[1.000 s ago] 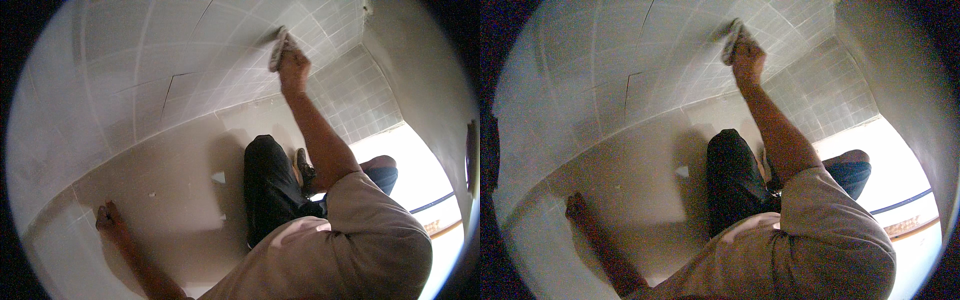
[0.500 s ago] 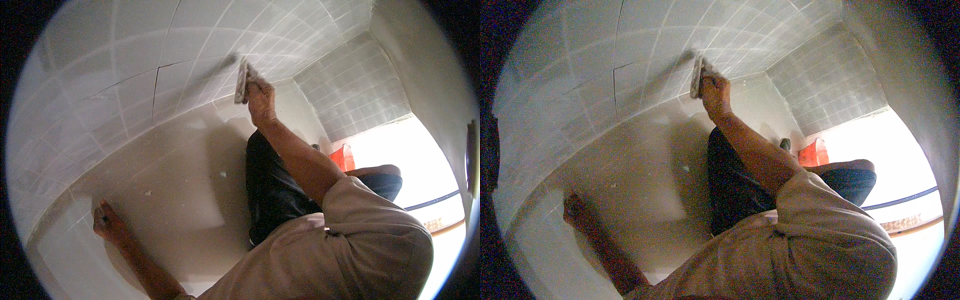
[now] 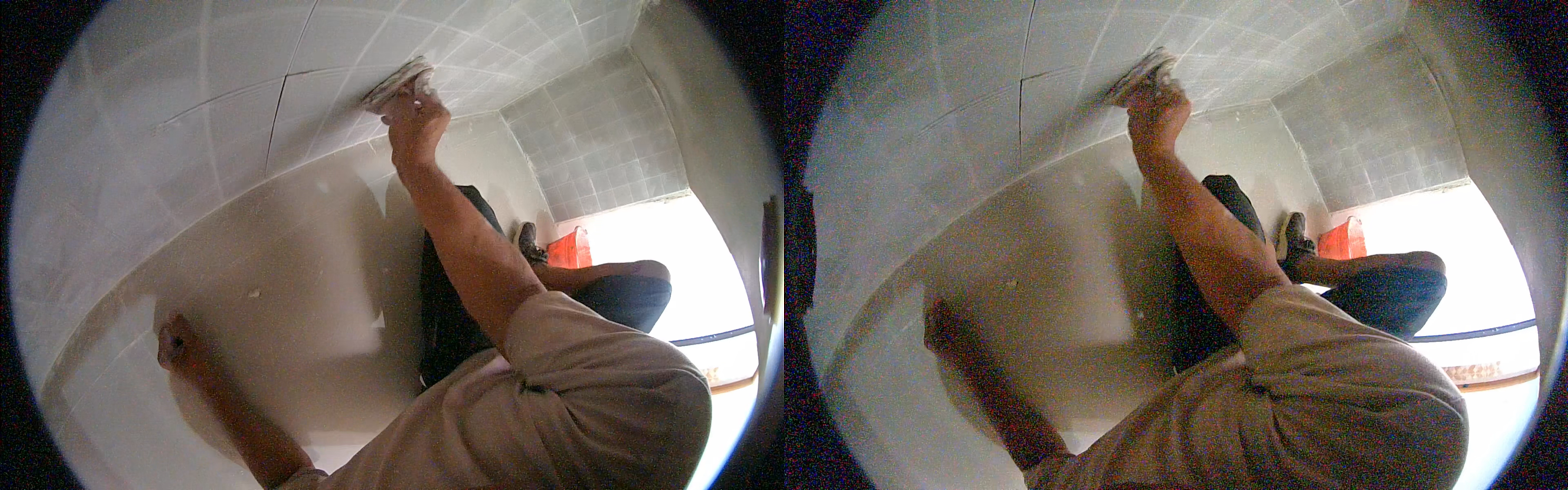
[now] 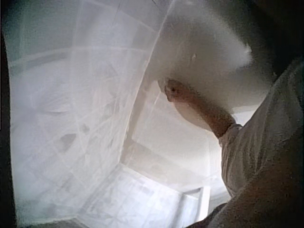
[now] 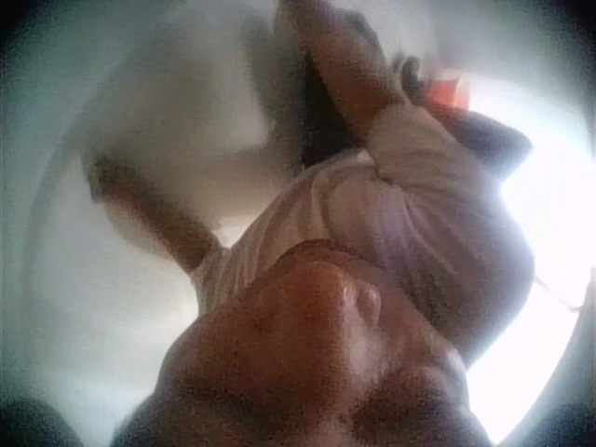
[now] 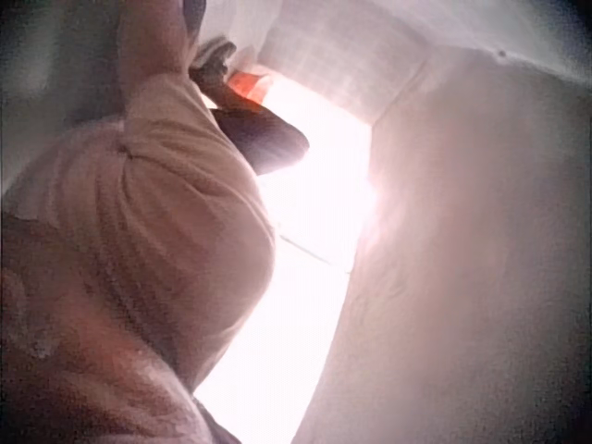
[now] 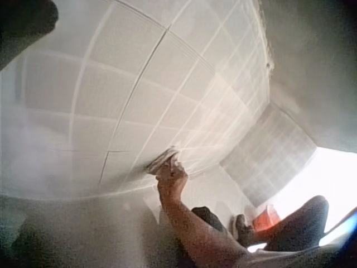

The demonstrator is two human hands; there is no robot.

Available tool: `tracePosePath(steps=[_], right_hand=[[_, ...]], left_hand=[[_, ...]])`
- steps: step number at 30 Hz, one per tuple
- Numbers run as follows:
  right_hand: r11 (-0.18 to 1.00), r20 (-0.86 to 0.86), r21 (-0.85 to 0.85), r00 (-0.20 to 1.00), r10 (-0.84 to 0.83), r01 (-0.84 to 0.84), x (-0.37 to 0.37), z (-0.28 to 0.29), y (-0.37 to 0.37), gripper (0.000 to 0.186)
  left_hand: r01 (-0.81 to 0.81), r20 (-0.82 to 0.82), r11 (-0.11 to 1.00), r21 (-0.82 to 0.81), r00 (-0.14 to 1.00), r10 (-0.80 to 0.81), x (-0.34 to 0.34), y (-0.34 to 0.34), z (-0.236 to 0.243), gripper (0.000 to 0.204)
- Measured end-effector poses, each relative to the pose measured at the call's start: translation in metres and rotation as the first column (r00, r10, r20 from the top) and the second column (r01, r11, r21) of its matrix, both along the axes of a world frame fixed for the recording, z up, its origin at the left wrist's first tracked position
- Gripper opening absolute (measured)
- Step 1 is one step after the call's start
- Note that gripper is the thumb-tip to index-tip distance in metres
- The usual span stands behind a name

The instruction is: The person applies grout to the joints between wall tiles using a rubber float, then periodically scoops more grout from a bucket onto the float.

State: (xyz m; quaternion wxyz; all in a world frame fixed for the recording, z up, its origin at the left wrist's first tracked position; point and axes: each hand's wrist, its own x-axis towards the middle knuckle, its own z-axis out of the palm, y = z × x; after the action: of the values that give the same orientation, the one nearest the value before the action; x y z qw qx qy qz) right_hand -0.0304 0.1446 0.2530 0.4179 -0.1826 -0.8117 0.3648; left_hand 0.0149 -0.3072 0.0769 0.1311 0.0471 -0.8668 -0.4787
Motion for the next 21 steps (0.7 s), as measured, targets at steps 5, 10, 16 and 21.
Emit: tracePosePath(steps=[5,10,16,21], right_hand=[[0.716,0.210,-0.660,0.971,-0.113,0.226,-0.009,-0.011,0.012,0.020],[0.519,-0.151,-0.846,0.988,-0.009,-0.125,0.002,-0.040,0.071,0.017],[0.422,-0.439,-0.789,0.890,0.124,-0.447,-0.014,0.002,0.054,0.009],[0.385,-0.480,-0.544,0.653,0.585,-0.745,-0.015,0.057,0.066,0.014]], left_hand=[[0.031,0.011,0.934,-0.356,1.000,-0.029,-0.024,0.004,-0.017,0.025],[-0.025,-0.143,0.958,-0.284,0.990,-0.017,-0.036,0.021,-0.037,0.030],[-0.087,-0.188,0.992,-0.095,0.980,0.068,-0.041,0.030,-0.029,0.049],[-0.084,-0.177,0.990,-0.111,0.982,0.064,-0.040,0.035,-0.025,0.050]])
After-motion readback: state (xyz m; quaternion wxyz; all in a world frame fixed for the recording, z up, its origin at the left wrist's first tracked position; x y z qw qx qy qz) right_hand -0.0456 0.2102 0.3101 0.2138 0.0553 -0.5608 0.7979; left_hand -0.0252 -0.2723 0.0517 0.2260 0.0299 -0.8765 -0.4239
